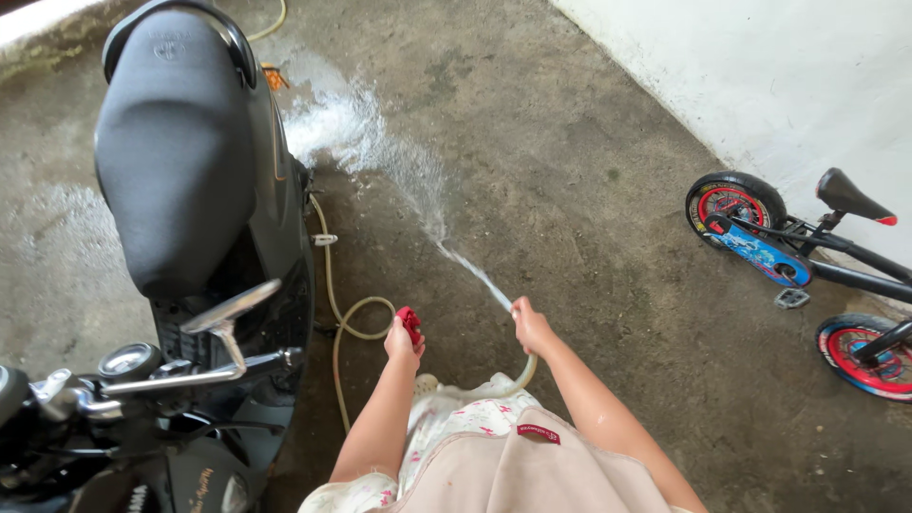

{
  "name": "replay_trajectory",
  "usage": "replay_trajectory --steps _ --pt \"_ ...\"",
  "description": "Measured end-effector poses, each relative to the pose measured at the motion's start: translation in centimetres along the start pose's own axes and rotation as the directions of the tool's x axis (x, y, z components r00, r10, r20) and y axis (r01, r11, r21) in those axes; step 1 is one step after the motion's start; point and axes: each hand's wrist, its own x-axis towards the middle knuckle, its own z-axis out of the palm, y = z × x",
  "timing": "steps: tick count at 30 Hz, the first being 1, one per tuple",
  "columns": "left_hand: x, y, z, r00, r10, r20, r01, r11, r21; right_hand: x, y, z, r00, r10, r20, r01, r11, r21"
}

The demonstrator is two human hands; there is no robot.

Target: The person wipes a glass window pane with a red cloth, then uses a water hose to rinse the window and the surrounding floor area. The person holds the cloth in one hand and the hose in the other while moving around the window.

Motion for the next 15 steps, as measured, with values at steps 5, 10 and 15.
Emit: replay_trajectory --steps 5,10,15 --pt "0.2 -1.5 2.4 0.999 0.029 0.018 -0.029 0.999 -0.016 1.1 -2.2 -3.7 0.993 -0.086 -0.086 0.086 0.996 0.005" --pt "1.0 -0.7 5.5 1.000 0.025 0.009 -0.025 0.999 -0.036 3.1 -4.2 -6.5 0.997 -0.020 -0.073 0.021 1.000 0.009" --pt "3.2 2.1 10.1 1.000 -0.004 -0.004 0.004 0.999 -0.033 5.3 -4.4 -7.1 0.998 0.064 0.005 -0.064 0.996 -0.055"
